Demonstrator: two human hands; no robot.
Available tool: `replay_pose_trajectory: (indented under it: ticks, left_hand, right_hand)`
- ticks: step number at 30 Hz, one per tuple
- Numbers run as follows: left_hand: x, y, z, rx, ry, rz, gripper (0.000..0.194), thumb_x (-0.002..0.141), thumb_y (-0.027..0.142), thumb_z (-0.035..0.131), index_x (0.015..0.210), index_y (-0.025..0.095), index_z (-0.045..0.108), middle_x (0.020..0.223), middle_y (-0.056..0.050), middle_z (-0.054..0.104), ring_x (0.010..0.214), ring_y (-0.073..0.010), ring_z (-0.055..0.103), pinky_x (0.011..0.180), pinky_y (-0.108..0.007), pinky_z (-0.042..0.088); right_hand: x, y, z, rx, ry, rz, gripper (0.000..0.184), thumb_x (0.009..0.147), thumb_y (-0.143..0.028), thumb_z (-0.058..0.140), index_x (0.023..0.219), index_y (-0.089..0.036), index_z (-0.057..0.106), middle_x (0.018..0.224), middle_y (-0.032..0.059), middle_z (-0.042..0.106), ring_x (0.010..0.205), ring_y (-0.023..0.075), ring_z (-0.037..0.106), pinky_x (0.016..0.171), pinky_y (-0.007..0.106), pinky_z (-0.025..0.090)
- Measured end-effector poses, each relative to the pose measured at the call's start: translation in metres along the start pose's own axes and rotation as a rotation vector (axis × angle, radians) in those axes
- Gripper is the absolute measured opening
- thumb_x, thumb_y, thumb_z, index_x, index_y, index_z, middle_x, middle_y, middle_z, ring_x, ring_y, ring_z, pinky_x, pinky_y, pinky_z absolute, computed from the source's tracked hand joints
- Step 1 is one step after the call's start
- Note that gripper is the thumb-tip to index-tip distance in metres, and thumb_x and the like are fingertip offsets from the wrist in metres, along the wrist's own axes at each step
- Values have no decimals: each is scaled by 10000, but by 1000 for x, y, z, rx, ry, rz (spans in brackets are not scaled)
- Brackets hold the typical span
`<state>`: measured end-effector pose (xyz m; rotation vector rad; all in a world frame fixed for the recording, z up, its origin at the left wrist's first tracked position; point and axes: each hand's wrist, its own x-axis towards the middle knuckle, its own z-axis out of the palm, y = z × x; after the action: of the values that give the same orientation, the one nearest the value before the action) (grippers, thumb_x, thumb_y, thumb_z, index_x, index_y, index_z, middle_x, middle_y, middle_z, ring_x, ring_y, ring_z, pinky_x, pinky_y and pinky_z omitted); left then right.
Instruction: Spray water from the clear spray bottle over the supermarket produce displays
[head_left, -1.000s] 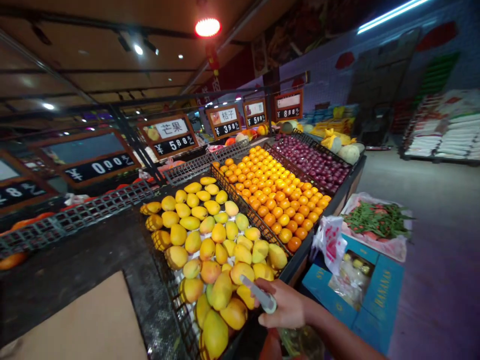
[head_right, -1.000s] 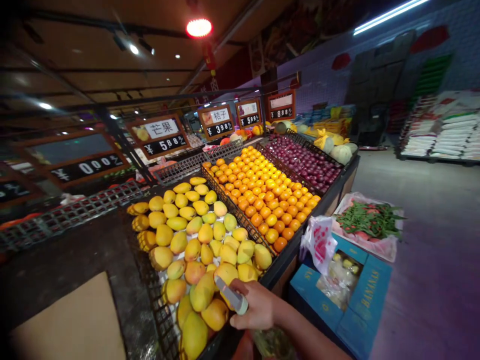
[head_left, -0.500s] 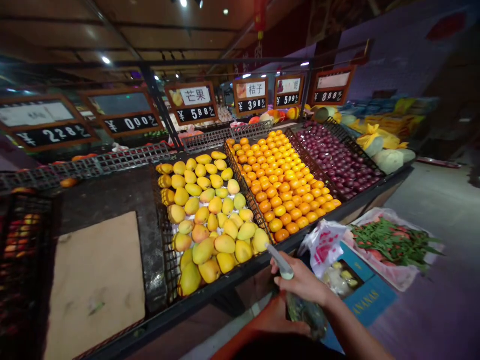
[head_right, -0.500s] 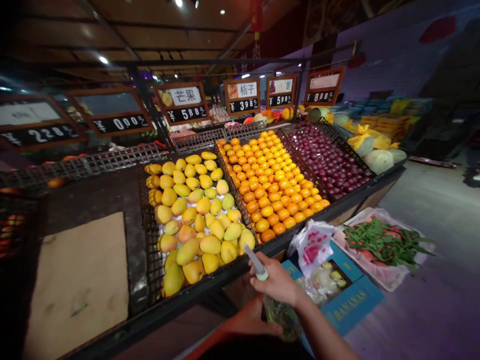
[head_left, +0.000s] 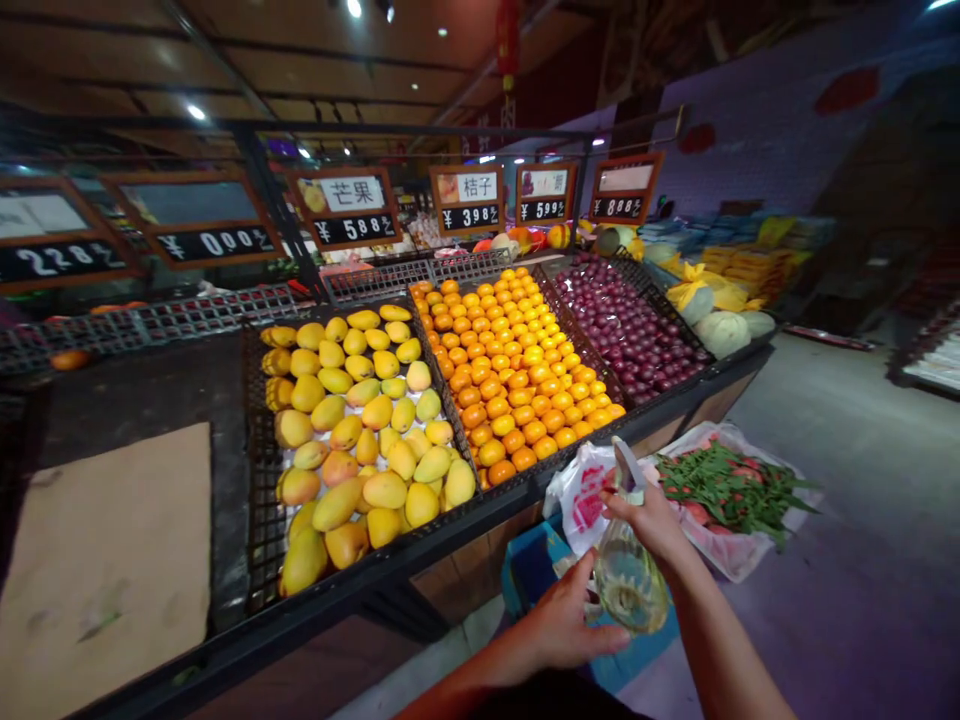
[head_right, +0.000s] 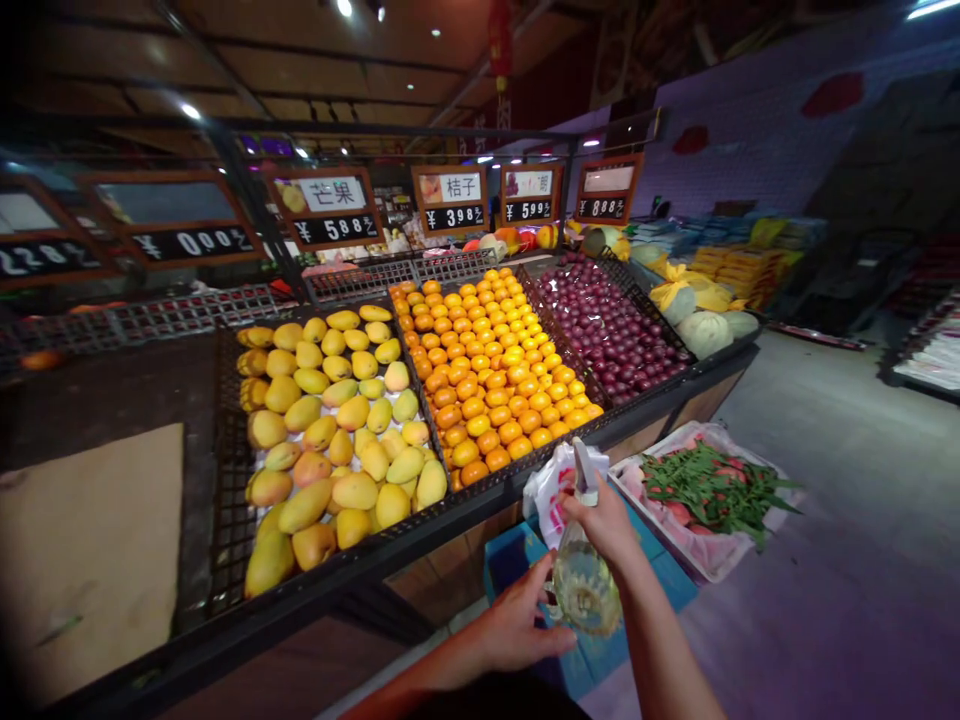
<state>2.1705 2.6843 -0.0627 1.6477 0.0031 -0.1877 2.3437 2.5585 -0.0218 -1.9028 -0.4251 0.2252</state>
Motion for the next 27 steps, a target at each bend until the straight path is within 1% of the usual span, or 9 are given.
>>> replay_pose_trajectory:
  ticks: [3, 8, 11, 14, 16, 19, 21, 24, 27]
  left_hand:
    - [9, -11, 5, -83, -6, 5, 1091, 728, 384, 832, 1660, 233, 285, 1599, -179, 508, 1272, -370, 636, 1003, -487, 544]
    - [4, -16, 6, -198, 46, 45, 1274, 716, 666, 840, 1680, 184, 161, 1575, -242, 526, 1327, -410, 604, 1035, -516, 504]
    - [-3, -13, 5, -268, 125, 56, 1374, 669, 814, 797, 1685, 190, 113, 1626, -247, 467, 1367, -406, 576, 1045, -480, 490]
    - [-7, -19, 1, -275, 240, 27, 1504, 608, 906, 755, 1685, 138, 40, 1558, -284, 529, 1382, -419, 553, 985, -439, 496]
    - [-8, -26, -3, -269, 275, 34, 1481, 632, 914, 730, 1689, 150, 28, 1552, -270, 543, 1400, -404, 543, 991, -417, 490]
    - [-6, -37, -13, -238, 320, 53, 1377, 679, 895, 715, 1696, 210, 88, 1659, -229, 437, 1385, -371, 572, 972, -385, 495]
    - [-3, -39, -19, -198, 334, 57, 1373, 681, 894, 712, 1694, 190, 110, 1678, -241, 404, 1359, -369, 595, 911, -372, 503]
    - [6, -39, -24, -118, 311, 52, 1370, 686, 886, 712, 1687, 147, 140, 1654, -263, 432, 1350, -371, 592, 911, -385, 503]
    - [22, -39, -21, -68, 297, 52, 1353, 668, 892, 712, 1681, 160, 194, 1652, -252, 436, 1354, -384, 573, 951, -426, 513]
  right_hand:
    - [5, -1, 0, 1, 1, -35, 381, 713, -477, 671, 991, -217, 645, 897, 39, 705, 825, 259, 659, 790, 399, 527]
    - [14, -27, 23, 112, -265, -120, 450, 733, -439, 694, 1113, -210, 619, 1020, 40, 720, 858, 234, 679, 767, 356, 534]
    - [17, -50, 39, 64, -357, -200, 413, 742, -404, 704, 1095, -202, 633, 1023, 53, 728, 882, 241, 675, 798, 359, 524]
    - [20, -68, 55, 20, -404, -272, 385, 741, -357, 707, 1085, -195, 648, 988, 51, 728, 880, 244, 669, 787, 348, 524]
    - [22, -74, 65, 35, -429, -284, 379, 734, -329, 705, 1086, -199, 647, 965, 38, 723, 826, 226, 666, 743, 330, 528]
    - [30, -72, 73, 90, -409, -262, 346, 723, -308, 704, 1050, -214, 637, 909, 12, 709, 748, 201, 660, 702, 318, 533]
    - [37, -65, 72, 163, -377, -229, 334, 725, -334, 704, 1028, -221, 622, 879, 3, 697, 702, 196, 662, 679, 327, 544]
    - [50, -51, 60, 294, -286, -155, 388, 710, -407, 712, 1038, -229, 606, 857, -2, 674, 662, 203, 665, 639, 348, 561]
    - [59, -36, 40, 353, -126, -97, 419, 694, -435, 720, 1045, -230, 616, 855, 9, 678, 689, 221, 672, 649, 370, 579]
